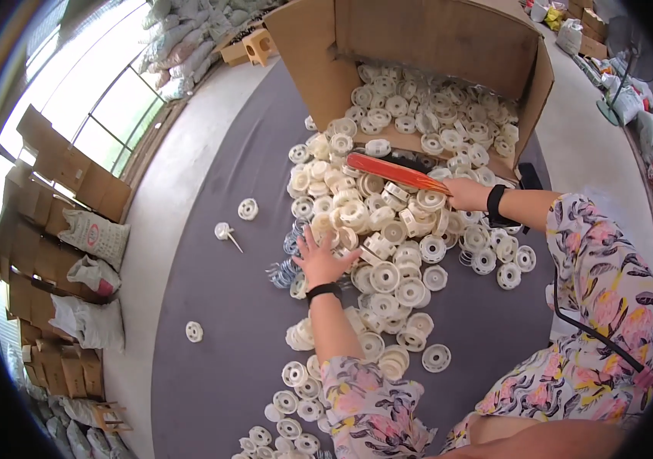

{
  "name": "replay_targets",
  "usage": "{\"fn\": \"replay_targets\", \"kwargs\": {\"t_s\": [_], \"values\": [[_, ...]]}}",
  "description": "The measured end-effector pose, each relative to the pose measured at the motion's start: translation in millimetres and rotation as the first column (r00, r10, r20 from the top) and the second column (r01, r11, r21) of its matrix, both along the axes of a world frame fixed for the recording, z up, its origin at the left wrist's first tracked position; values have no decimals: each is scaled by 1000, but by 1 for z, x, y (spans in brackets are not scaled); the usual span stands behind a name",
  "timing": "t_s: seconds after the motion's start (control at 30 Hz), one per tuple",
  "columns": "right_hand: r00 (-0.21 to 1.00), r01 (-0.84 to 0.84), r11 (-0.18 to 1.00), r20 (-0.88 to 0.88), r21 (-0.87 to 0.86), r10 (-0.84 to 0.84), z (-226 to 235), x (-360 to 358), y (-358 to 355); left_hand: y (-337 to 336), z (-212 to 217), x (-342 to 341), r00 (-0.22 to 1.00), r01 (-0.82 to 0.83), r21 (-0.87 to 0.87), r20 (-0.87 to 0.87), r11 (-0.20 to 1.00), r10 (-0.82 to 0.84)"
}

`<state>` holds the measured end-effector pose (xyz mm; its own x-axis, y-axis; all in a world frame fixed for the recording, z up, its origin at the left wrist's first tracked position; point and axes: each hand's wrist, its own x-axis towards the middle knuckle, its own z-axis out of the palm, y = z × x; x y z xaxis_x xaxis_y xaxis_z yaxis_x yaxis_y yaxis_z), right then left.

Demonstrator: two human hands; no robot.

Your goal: The person clears a workspace by hand and uses a brush to sweep plastic caps and metal springs into a pile. They then pick up the springs and caps, fitting the springs into the caps by hand.

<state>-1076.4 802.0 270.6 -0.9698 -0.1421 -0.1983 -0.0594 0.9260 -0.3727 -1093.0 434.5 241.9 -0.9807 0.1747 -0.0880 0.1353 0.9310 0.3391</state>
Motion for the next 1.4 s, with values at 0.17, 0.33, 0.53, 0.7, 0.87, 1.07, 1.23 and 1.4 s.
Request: {"fn": "replay_targets", "kwargs": {"t_s": [0.17,0.33,0.53,0.7,0.87,1.07,1.23,1.4], "values": [[993,-50,989,100,-137,64,-20,30,-40,-37,-11,29,998,-35,-42,60,999,37],[990,-122,963,35,-240,134,-69,55,-68,-54,-44,58,998,-25,-63,63,998,29],[981,-126,931,94,-343,168,-80,88,-106,-83,-53,112,987,-133,-156,68,979,145],[965,-210,928,90,-309,248,-97,136,-156,-120,-70,163,966,-217,-199,98,956,240],[954,-247,912,86,-327,289,-113,179,-224,-184,-76,209,966,-209,-276,88,938,241],[929,-237,901,185,-362,319,-109,256,-318,-270,-65,291,951,-231,-309,130,923,282],[884,-298,884,247,-359,398,-101,315,-372,-325,-61,365,928,-265,-347,162,900,336],[882,-331,849,185,-411,433,-104,366,-435,-386,-50,423,905,-297,-394,175,870,389]]}}
